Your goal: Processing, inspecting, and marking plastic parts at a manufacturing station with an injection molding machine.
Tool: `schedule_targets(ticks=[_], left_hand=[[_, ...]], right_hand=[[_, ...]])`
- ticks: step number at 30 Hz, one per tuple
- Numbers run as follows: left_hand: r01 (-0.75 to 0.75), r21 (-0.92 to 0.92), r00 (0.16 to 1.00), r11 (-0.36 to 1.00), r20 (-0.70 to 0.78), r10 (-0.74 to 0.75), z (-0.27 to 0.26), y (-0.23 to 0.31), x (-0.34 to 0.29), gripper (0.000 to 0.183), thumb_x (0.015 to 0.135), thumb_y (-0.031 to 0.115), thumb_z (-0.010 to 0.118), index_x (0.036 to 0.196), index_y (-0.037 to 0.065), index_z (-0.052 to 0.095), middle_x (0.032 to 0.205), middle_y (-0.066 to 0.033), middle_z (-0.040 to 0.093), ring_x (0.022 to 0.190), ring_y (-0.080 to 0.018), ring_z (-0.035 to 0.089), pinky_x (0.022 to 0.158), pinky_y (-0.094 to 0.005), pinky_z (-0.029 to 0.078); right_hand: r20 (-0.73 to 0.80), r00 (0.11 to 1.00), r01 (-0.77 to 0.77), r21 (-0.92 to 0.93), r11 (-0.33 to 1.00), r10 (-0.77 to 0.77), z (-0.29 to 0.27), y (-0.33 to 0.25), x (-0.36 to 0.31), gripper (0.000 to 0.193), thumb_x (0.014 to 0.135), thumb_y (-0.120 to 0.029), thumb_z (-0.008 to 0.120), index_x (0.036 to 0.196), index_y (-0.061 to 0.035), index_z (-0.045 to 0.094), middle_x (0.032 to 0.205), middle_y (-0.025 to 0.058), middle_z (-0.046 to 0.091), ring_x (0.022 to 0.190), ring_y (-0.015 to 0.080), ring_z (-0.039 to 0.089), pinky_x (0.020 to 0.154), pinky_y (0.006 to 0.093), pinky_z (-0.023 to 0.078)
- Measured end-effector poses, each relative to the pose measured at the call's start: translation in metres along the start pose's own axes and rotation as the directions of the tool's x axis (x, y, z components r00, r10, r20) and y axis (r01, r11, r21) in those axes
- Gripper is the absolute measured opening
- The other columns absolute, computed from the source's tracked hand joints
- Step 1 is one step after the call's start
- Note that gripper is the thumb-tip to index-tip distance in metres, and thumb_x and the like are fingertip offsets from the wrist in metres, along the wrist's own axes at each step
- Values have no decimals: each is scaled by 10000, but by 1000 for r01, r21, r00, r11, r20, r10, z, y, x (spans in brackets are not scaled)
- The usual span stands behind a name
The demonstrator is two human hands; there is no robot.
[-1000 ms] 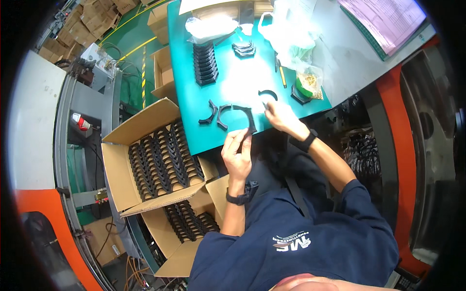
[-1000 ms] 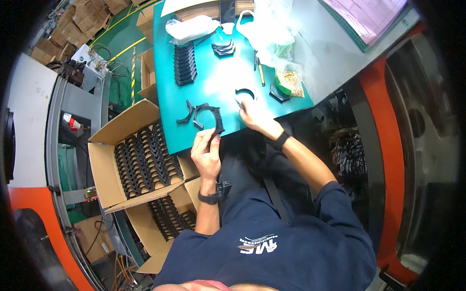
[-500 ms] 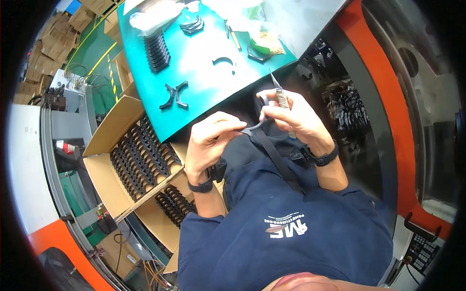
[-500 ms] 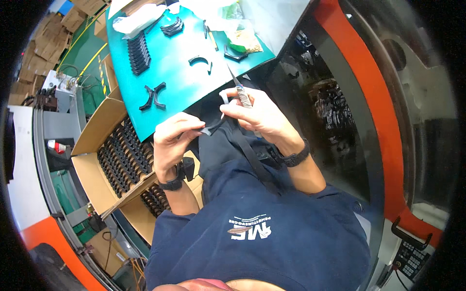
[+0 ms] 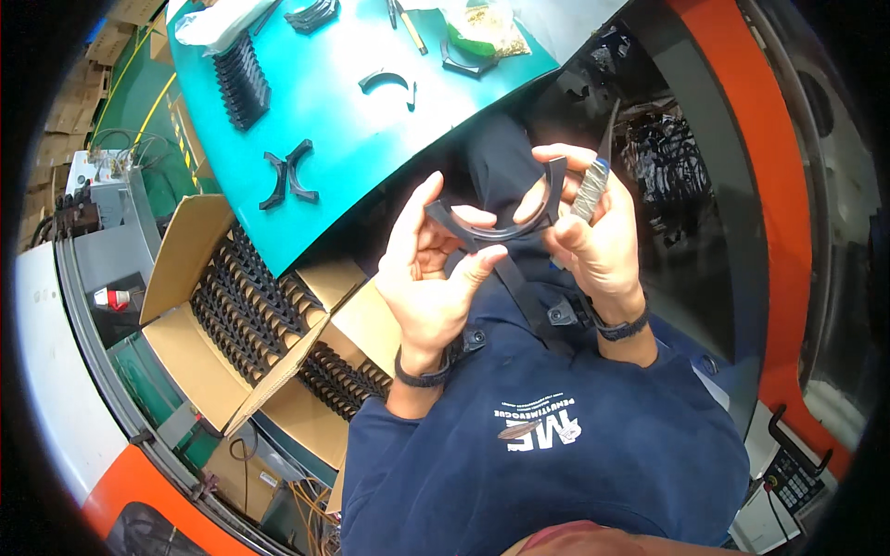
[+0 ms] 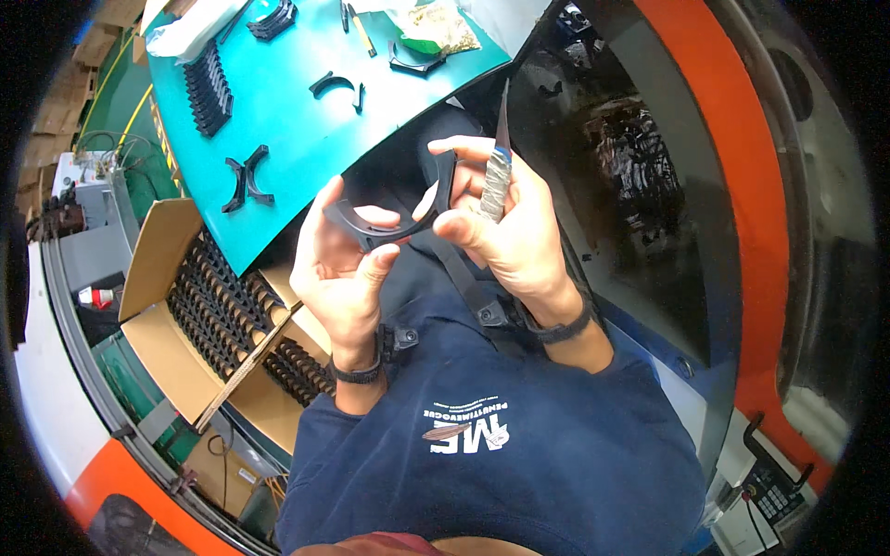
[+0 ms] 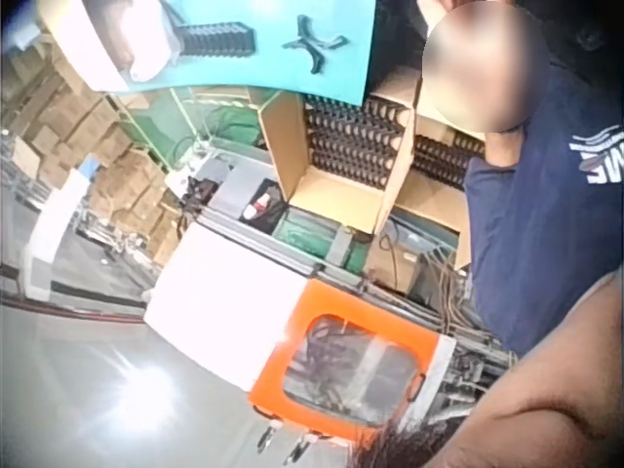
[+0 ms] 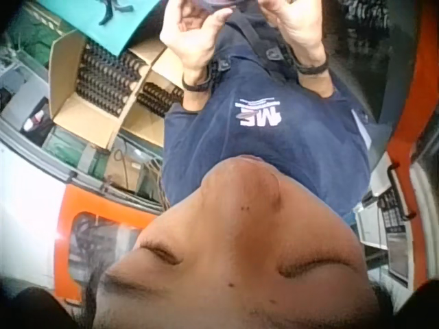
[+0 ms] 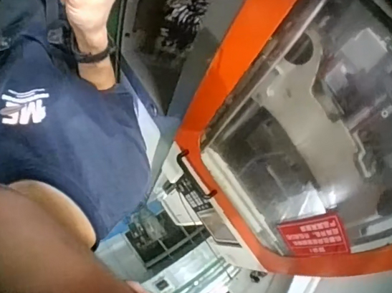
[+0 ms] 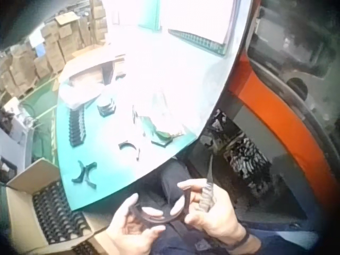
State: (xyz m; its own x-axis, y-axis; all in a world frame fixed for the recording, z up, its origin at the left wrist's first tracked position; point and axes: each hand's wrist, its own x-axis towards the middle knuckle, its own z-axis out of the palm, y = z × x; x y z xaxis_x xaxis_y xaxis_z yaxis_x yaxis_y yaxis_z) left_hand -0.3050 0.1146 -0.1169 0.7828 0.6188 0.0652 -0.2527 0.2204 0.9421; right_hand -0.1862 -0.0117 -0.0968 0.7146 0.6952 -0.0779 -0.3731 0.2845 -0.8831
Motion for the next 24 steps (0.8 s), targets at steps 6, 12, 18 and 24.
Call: schedule_targets(ticks=[6,12,18,24], left_hand=[[-72,178,996,981,-37,80,0,4,-3,773,737,-71,782,1408,-52,397,1008,-141,669,919,-173,654,845,-300,535],[-60,232,995,971,-69,78,8,-4,0,802,734,-83,773,1430,-49,377,1006,-116,667,909,-156,647,820,-275,523],[-63,210,996,976,-46,74,2,-2,-1,797,742,-71,772,1429,-66,367,988,-120,667,902,-158,647,824,-284,525],[-62,190,998,980,-6,64,2,-1,0,795,749,-54,773,1426,-85,357,978,-126,666,886,-163,649,841,-293,522]], right_hand=[[-31,997,-72,-156,985,68,14,-11,1,605,813,-33,761,1337,21,463,899,75,676,632,-5,509,547,128,384],[-129,988,50,-248,967,-84,20,5,2,678,762,80,752,1355,9,433,902,39,626,725,23,561,591,150,429],[-166,985,-97,-267,959,53,17,-7,-2,481,873,-25,678,1313,23,492,780,1,627,587,-2,501,509,147,381],[-162,986,-76,-226,971,39,11,-5,-3,377,929,-77,614,1280,28,523,827,64,694,495,0,447,436,150,330]])
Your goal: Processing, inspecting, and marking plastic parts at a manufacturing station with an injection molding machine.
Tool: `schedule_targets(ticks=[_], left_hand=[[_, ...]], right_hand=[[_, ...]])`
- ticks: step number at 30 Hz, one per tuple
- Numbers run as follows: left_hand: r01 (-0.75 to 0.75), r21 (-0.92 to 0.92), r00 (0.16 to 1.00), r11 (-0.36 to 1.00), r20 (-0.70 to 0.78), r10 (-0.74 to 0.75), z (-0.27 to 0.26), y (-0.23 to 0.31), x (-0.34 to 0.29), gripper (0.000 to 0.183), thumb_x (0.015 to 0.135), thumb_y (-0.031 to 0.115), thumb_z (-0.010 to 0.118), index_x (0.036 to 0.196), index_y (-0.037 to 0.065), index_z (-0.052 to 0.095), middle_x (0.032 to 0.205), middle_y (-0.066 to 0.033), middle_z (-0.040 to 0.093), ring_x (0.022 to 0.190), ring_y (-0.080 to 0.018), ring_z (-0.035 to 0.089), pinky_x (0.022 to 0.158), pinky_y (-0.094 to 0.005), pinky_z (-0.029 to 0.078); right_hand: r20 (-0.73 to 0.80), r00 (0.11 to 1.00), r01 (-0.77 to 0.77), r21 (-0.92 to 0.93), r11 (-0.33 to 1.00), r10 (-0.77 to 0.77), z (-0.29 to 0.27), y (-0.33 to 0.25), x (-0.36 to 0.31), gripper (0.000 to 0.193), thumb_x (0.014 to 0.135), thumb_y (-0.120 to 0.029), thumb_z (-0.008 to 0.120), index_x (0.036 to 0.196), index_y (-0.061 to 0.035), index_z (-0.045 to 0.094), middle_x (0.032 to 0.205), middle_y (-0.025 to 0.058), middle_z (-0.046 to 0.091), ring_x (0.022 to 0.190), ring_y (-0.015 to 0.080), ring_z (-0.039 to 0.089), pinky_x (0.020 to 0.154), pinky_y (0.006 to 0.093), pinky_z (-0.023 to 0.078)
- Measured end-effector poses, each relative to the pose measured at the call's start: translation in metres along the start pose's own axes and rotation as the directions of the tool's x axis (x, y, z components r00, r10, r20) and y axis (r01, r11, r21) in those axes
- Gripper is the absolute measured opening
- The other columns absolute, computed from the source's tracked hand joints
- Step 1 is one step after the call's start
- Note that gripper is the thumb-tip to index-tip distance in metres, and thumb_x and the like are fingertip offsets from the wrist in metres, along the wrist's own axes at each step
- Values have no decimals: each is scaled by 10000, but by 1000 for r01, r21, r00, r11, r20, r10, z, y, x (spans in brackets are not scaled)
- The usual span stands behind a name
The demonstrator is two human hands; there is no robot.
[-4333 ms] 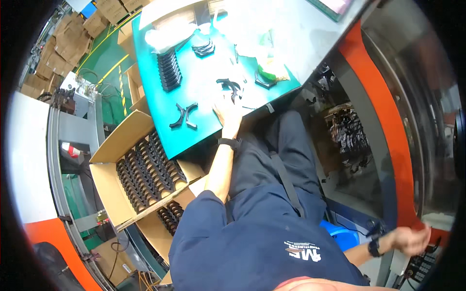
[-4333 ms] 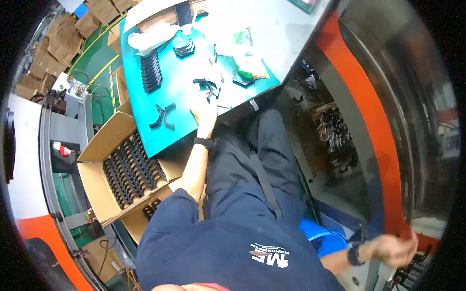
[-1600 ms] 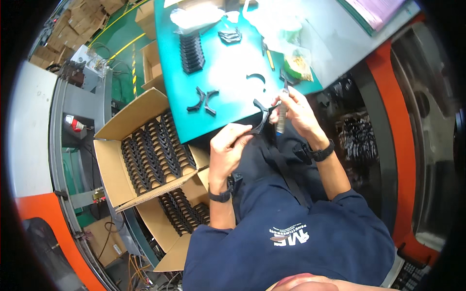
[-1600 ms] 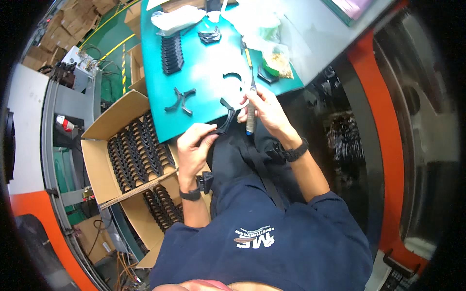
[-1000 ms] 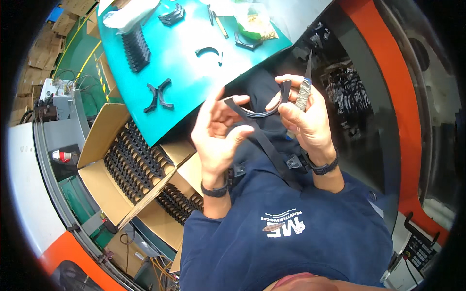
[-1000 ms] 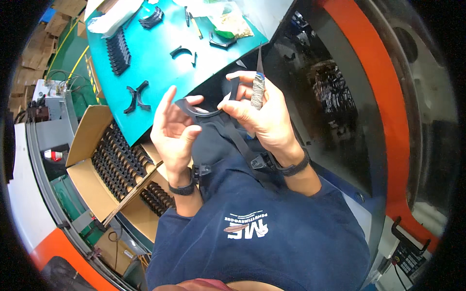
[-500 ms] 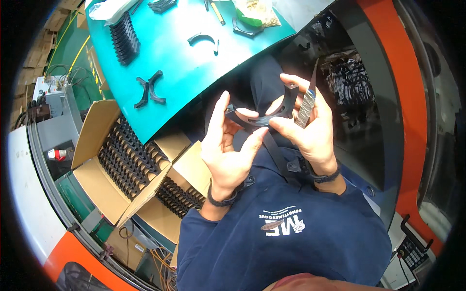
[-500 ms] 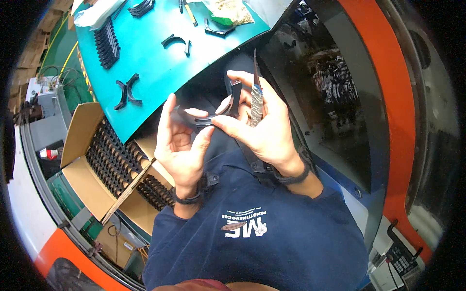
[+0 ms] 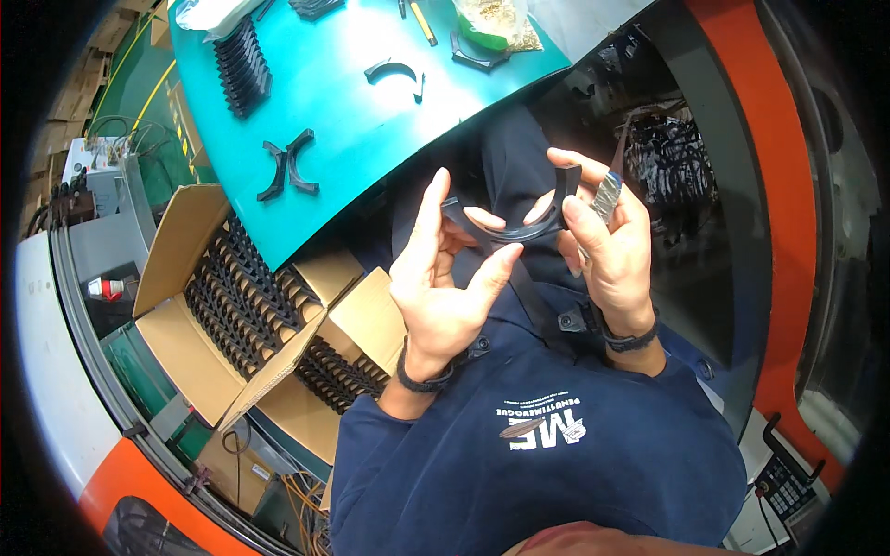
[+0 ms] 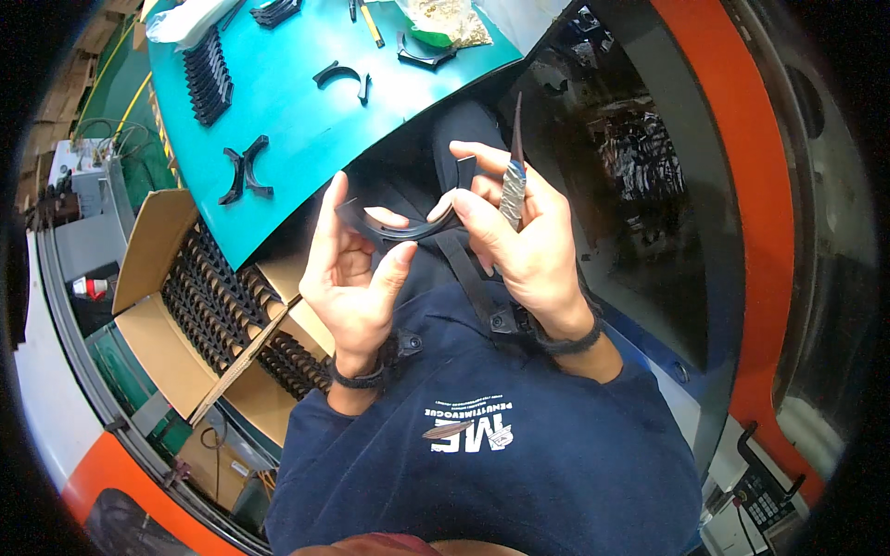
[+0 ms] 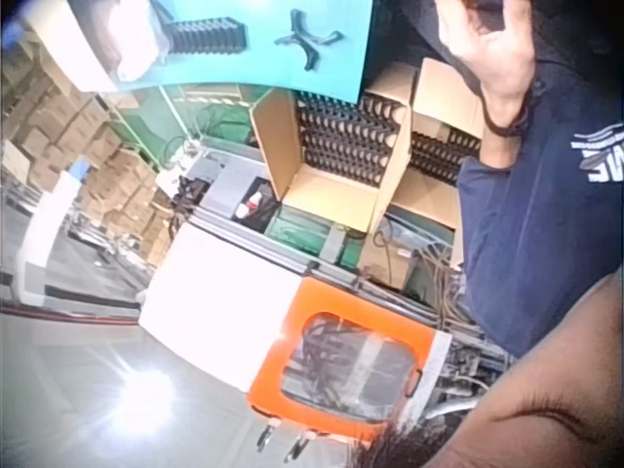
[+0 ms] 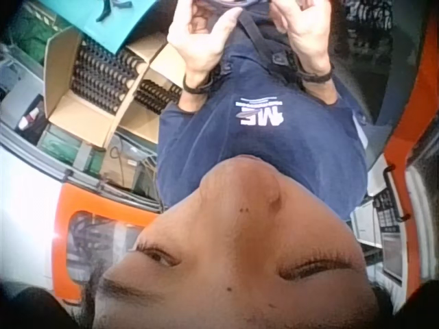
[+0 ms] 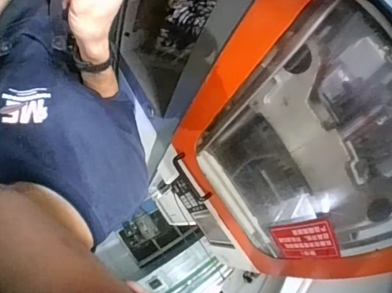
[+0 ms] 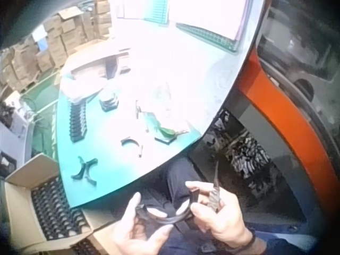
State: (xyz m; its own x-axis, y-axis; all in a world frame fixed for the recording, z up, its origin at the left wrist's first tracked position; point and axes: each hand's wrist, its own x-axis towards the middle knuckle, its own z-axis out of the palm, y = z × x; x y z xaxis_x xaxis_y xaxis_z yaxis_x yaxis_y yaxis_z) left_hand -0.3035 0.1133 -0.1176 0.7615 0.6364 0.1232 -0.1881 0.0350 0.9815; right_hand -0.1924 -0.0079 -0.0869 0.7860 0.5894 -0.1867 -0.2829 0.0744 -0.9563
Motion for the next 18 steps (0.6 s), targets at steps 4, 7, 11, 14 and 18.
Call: schedule_targets(ticks=[4,7,11,14,18], left_hand=[[4,-82,1000,997,17,-3,2,-2,0,773,774,-17,767,1425,-90,356,980,-128,663,872,-161,648,848,-293,516],[11,-131,1000,991,17,-9,2,-2,1,731,810,10,737,1425,-94,356,965,-128,664,853,-156,647,845,-289,516],[45,-73,999,996,-19,-46,4,7,4,555,859,32,687,1350,-79,454,924,-120,679,804,-132,642,789,-263,518],[102,-38,993,994,-57,-104,4,13,5,355,916,69,624,1238,-56,543,868,-109,690,737,-103,621,699,-221,489],[118,-84,990,990,-74,-124,1,7,9,302,1014,208,486,1119,-54,593,795,-135,690,696,-118,622,633,-202,466]], right_hand=[[3,1000,28,1,1000,-28,-4,2,0,382,930,-99,621,1275,30,521,841,89,704,470,5,440,416,155,320],[-5,1000,18,17,1000,-18,-6,1,-1,387,930,-116,626,1271,31,520,829,95,701,455,7,429,408,157,312],[-6,1000,8,38,999,-8,-5,2,-2,389,929,-130,631,1265,30,520,826,101,700,447,6,421,403,159,305],[9,1000,17,41,999,-17,-6,6,-2,390,927,-136,635,1262,28,520,826,105,699,446,6,421,403,159,303],[30,999,16,47,999,-18,-7,11,-3,390,927,-136,634,1262,26,520,829,107,697,442,6,417,401,159,300]])
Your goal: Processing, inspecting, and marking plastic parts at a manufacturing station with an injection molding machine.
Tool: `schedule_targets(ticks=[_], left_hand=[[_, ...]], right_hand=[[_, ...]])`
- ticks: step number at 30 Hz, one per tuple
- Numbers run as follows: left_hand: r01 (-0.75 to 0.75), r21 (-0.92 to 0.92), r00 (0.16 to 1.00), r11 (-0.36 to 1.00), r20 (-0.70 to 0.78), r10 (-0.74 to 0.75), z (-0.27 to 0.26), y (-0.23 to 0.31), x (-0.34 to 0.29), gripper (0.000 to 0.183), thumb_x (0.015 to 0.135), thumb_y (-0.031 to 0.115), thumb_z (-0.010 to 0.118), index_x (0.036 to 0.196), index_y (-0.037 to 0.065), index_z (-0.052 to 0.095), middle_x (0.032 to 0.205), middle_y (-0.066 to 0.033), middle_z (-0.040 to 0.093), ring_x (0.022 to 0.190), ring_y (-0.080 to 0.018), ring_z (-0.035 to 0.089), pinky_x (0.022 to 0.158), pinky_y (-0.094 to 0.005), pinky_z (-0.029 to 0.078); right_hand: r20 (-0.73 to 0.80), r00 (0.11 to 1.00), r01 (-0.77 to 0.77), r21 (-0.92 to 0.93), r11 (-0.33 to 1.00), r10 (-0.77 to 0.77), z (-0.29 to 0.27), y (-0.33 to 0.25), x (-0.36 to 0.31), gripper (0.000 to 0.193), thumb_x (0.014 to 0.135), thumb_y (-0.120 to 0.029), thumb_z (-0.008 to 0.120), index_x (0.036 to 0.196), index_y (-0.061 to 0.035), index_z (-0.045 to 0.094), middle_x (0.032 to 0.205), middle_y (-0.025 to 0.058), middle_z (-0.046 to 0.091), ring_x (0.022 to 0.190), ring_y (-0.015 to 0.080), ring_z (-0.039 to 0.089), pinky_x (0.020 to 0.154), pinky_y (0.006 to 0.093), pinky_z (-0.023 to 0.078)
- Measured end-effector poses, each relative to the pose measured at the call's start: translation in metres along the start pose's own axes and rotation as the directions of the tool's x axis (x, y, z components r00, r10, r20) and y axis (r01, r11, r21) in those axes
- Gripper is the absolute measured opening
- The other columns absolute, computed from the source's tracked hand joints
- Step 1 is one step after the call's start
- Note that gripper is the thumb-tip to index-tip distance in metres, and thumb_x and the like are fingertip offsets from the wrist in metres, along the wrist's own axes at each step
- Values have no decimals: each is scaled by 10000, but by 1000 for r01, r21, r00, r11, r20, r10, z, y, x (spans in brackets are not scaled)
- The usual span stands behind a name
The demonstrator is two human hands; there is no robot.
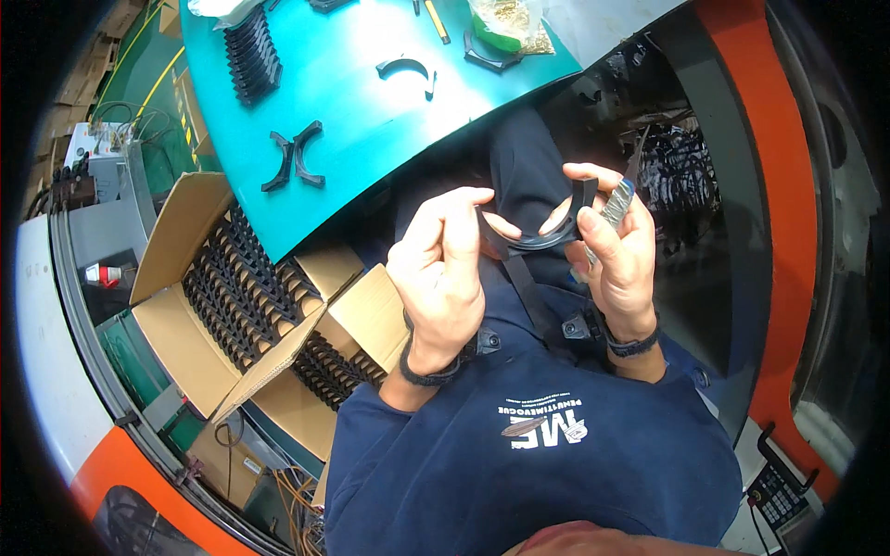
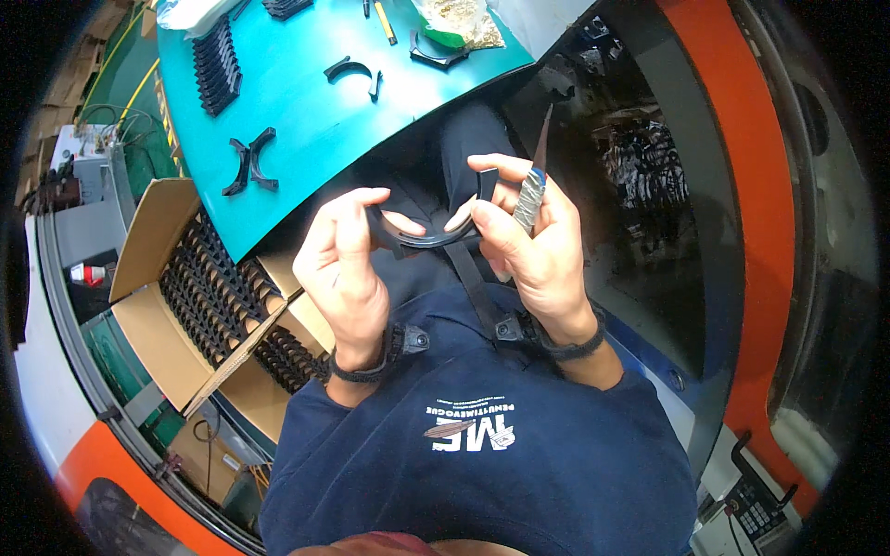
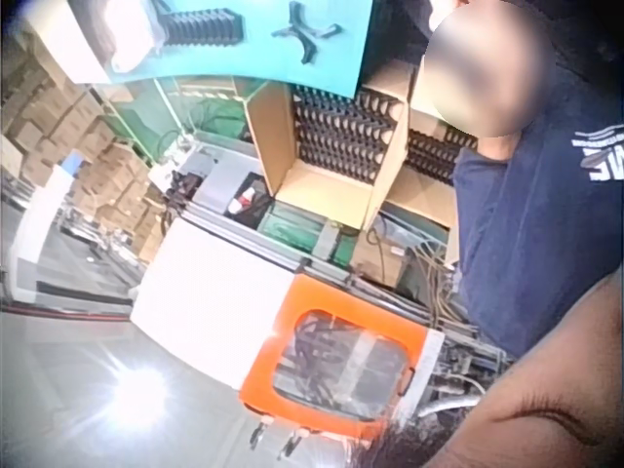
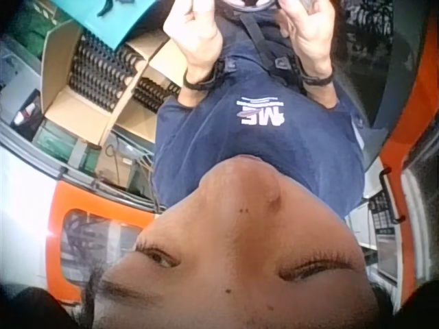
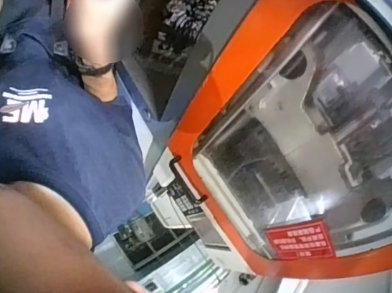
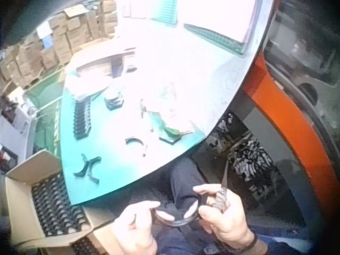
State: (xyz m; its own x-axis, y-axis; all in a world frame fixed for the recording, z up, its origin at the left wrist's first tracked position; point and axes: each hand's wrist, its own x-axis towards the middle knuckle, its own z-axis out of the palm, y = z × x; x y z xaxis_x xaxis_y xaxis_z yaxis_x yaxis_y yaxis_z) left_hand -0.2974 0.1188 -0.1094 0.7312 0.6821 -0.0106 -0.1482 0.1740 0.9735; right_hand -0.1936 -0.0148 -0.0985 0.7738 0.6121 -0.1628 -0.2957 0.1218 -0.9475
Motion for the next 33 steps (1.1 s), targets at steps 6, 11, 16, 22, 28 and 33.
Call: schedule_targets(ticks=[6,11,16,22,28,33], left_hand=[[5,-134,1000,991,-1,-5,2,-1,1,405,1007,236,480,1233,-96,533,890,-183,688,805,-177,653,735,-260,497],[-58,-149,997,987,40,64,4,-10,-4,457,981,160,516,1356,-92,444,1102,-238,649,992,-246,636,926,-348,468],[-105,-160,993,982,38,112,5,-13,-5,493,970,144,535,1390,-82,411,1203,-259,611,1086,-278,618,981,-375,449],[-112,-54,989,992,86,117,3,-14,-4,569,885,56,648,1390,-70,418,1221,-260,606,1087,-262,626,950,-342,478],[-2,-193,993,981,117,25,2,-18,-6,583,847,-7,682,1370,-71,433,1219,-261,606,1080,-269,636,945,-336,495],[92,-408,995,908,78,-66,6,-22,-7,537,833,-39,703,1330,-41,499,1178,-224,642,1054,-243,644,915,-310,497]], right_hand=[[-25,999,31,-4,1000,-31,-2,-4,-1,428,908,-112,661,1288,23,516,892,116,702,499,9,454,437,158,335],[-46,980,190,-54,980,-193,-1,-3,-5,451,845,-59,733,1251,33,560,959,121,705,560,17,485,471,164,378],[10,950,310,-164,936,-313,-3,-4,-9,362,817,-32,751,1158,15,636,1031,122,696,600,37,542,479,164,391],[-1,933,357,-145,923,-361,1,-6,-9,287,795,-20,764,1069,15,685,1010,107,684,595,39,550,481,167,382],[19,914,404,-132,905,-405,0,-6,-9,315,768,-22,785,1066,20,688,1003,114,683,626,58,565,512,175,408],[69,865,502,-144,853,-497,3,-1,-10,319,790,-55,778,1084,25,682,1012,116,688,623,52,551,521,176,410]])
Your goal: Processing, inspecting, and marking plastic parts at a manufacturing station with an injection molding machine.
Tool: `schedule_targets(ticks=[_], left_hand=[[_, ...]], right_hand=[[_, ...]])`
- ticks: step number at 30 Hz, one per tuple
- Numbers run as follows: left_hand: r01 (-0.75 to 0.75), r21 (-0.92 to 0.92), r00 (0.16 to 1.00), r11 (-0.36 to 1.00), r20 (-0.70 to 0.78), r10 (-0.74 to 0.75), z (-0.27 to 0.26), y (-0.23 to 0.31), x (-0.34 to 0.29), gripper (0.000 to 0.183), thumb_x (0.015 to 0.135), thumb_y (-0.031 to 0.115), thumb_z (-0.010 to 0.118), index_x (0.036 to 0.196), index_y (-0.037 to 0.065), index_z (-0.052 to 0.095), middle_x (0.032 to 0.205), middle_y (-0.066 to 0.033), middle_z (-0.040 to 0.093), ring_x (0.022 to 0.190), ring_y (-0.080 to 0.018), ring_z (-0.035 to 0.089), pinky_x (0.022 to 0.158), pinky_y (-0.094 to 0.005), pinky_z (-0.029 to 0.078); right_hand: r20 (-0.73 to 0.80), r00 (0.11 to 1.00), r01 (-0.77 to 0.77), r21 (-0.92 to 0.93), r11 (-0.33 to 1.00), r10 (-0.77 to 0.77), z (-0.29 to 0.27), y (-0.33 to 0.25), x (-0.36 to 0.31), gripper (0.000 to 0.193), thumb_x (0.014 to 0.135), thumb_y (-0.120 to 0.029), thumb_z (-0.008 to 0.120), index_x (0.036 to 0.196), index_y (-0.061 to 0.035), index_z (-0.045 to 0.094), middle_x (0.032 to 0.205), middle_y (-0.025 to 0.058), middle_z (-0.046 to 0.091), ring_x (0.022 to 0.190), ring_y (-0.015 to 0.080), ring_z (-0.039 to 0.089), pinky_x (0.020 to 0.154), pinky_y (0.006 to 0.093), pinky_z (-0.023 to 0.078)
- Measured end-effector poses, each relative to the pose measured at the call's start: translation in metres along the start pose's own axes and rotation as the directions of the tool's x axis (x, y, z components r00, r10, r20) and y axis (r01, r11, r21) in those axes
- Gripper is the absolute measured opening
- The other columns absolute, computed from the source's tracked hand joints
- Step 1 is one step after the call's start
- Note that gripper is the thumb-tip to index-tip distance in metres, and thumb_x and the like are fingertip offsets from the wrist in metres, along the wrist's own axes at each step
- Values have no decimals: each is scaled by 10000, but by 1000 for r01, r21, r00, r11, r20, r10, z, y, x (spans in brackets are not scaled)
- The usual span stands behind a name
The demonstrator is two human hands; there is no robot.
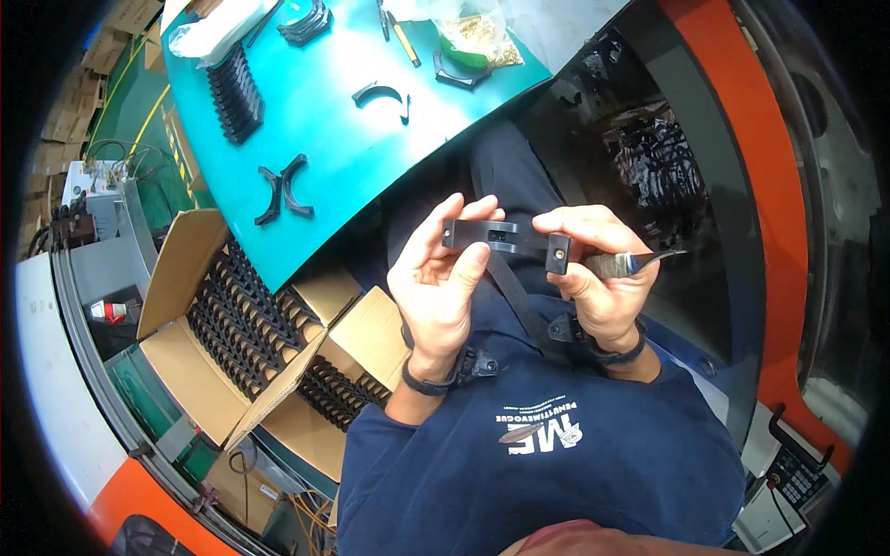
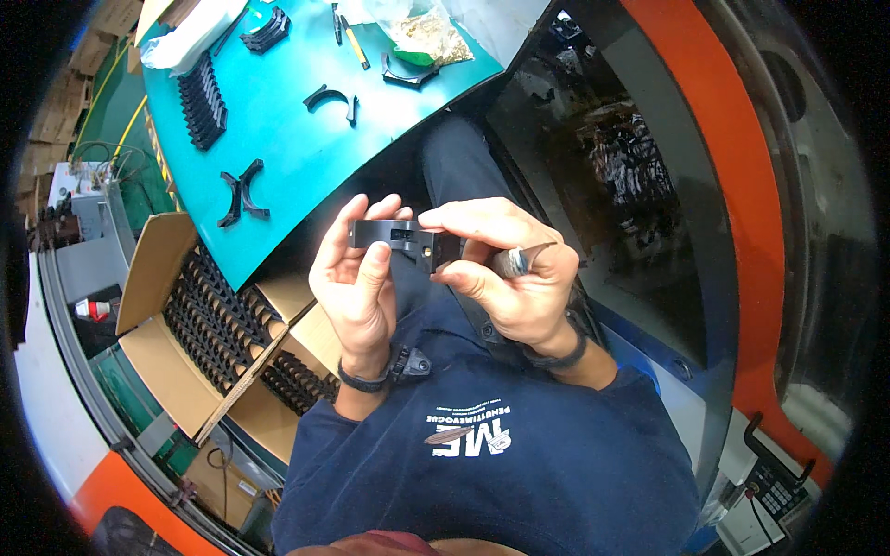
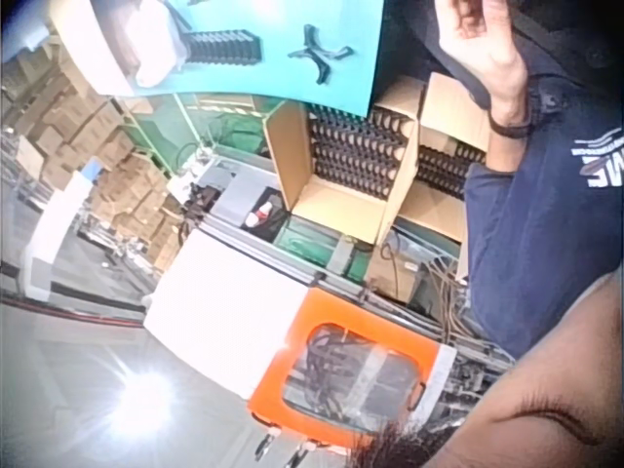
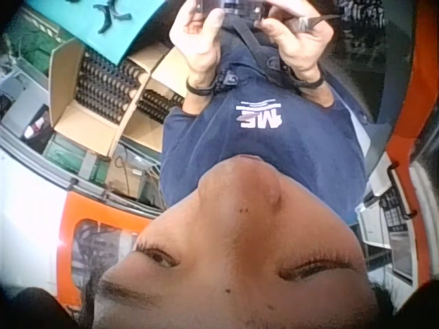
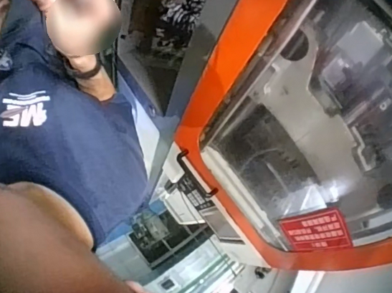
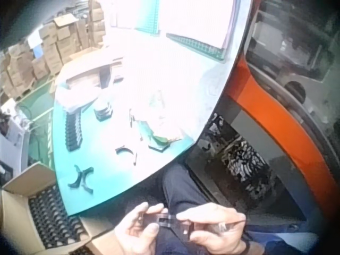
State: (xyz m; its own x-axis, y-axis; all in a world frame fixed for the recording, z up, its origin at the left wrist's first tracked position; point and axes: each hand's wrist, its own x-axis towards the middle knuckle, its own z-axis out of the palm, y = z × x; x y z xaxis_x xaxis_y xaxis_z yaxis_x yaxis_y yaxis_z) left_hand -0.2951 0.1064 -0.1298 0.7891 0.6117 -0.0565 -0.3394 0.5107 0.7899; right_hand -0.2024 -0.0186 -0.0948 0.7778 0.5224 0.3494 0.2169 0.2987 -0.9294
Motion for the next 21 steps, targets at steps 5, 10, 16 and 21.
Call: schedule_targets(ticks=[5,10,16,21], left_hand=[[-352,371,926,860,0,379,4,-2,-9,520,779,-19,772,1255,-56,565,1111,-196,670,1023,-233,636,900,-329,493],[-413,508,887,756,37,459,6,-1,-4,450,790,-39,752,1209,-66,590,1083,-191,684,1017,-228,640,900,-328,489],[-221,346,964,912,-67,259,3,-9,2,296,866,-63,656,1157,-59,604,1114,-200,674,987,-218,672,886,-306,527],[-238,49,970,970,71,234,-14,-23,13,401,849,-10,691,1223,-56,556,1170,-229,645,1050,-287,662,900,-359,549]], right_hand=[[-57,974,-208,182,961,221,-2,11,0,367,887,-200,715,1161,25,623,1004,112,693,525,16,479,447,164,355],[53,975,-220,278,935,214,-9,27,-5,460,954,-349,597,1186,49,589,1101,182,668,520,22,492,435,159,368],[247,730,-684,234,691,638,-7,14,-1,445,998,-311,524,1252,54,551,1056,166,684,532,27,512,426,155,345],[307,643,-766,237,597,702,-3,4,6,377,897,-95,679,1228,56,581,890,71,710,565,4,510,469,143,356]])
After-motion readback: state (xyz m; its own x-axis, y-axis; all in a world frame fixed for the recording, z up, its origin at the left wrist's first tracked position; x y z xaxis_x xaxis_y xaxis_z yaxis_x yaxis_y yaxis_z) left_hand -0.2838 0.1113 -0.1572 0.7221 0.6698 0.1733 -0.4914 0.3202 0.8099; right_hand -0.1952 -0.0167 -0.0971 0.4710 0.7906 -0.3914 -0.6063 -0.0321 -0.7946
